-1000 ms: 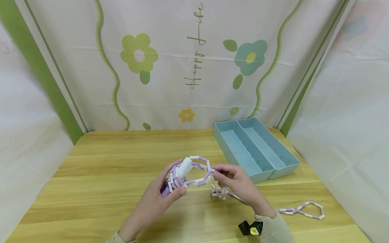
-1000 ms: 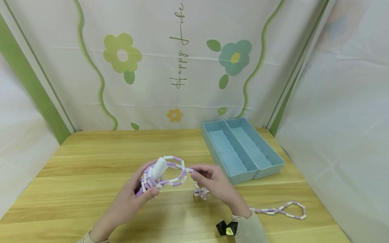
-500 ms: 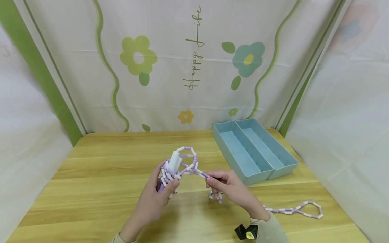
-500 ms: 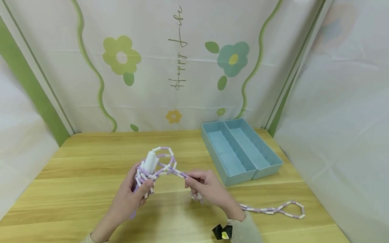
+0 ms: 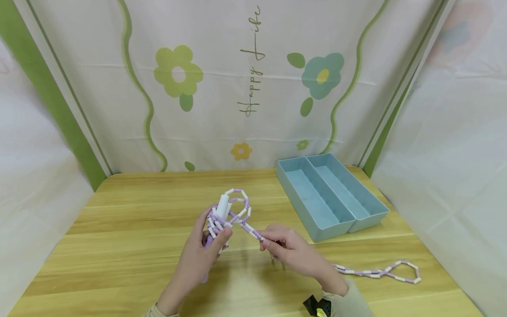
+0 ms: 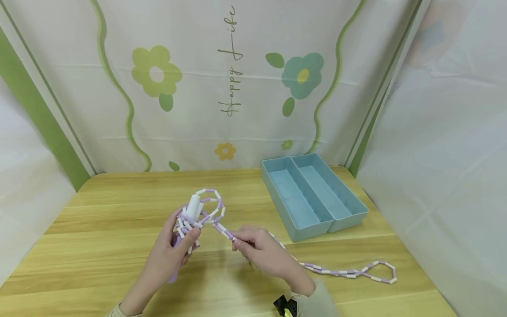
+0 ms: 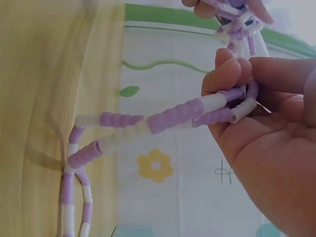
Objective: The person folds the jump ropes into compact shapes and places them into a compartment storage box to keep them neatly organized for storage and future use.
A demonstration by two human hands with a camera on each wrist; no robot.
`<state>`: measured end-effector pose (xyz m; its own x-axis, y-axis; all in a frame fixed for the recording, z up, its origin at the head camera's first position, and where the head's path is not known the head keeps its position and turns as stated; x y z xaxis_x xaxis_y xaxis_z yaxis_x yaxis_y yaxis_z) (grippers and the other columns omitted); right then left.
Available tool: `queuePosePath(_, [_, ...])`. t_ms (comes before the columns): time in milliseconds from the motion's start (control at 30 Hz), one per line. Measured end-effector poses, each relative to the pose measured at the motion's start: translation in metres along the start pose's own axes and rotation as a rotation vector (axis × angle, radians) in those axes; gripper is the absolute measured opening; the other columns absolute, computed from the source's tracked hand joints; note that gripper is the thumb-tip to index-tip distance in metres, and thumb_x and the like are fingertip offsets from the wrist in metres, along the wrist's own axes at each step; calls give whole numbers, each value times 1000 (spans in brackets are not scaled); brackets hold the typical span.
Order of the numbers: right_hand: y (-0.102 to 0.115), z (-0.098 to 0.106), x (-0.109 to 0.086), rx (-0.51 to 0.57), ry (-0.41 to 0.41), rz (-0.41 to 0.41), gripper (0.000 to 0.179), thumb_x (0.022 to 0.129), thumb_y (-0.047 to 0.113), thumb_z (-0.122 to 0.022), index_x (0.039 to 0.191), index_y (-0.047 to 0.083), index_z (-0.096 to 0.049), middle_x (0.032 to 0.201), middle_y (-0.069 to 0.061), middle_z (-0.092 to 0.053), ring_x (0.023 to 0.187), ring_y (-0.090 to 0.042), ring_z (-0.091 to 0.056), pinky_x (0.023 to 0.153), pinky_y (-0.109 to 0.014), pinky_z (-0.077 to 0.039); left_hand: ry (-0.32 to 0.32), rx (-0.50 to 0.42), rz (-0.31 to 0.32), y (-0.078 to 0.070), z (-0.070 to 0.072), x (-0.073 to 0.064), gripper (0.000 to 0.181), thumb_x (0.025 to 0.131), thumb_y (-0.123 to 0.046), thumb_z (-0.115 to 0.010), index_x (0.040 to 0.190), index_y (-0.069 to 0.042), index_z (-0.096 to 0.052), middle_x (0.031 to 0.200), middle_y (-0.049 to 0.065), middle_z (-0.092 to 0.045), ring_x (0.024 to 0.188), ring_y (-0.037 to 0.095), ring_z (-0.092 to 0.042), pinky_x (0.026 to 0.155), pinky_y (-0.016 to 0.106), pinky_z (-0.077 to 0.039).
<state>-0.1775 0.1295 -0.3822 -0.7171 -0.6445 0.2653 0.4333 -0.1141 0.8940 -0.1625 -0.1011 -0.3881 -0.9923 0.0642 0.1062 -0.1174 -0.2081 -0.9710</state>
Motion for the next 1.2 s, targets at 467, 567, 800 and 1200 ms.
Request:
queuePosePath(467, [14,-14,1,-487,-2,92,31,99,7,-59,129,7,-65,83,13,-49,66,-2,-42,57,-18,-41,-41,421,-84,2,-1,3,80,82,-60,-69,150,-49,-28,60,-3,-41,49,9,-37,44,28,-37])
queuePosePath(567, [18,-13,1,-570,-15,116,32,97,6,-61,128,7,-66,83,16,-48,66,0,-42,61,-19,-40,-29,544,-144,0,-1,2,83,82,-62,-68,153,-43,-30,58,-5,-39,48,7,-35,44,26,-36])
queuePosePath(800, [29,-14,0,-677,-8,194,26,93,3,-67,119,3,-71,84,13,-51,67,1,-42,64,-18,-40,43,724,-228,0,-8,2,75,79,-68,-65,143,-34,-47,68,-10,-50,54,6,-42,46,26,-37])
queuePosePath(1200, [48,-20,-3,-792,49,330,23,87,-3,-71,109,5,-74,94,4,-55,80,-4,-50,70,-8,-41,184,826,-430,1,-21,-2,62,82,-42,-80,135,-21,-56,81,1,-65,65,8,-55,52,24,-45])
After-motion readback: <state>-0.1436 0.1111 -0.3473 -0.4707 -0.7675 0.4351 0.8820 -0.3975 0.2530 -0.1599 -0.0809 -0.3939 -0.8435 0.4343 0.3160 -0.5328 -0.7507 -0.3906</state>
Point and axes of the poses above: each hand's wrist, its own x-axis towards the middle knuckle, its own z-axis out of the back of the hand, y = z × x, the point moved 3 cm from there along x, towards the middle knuckle
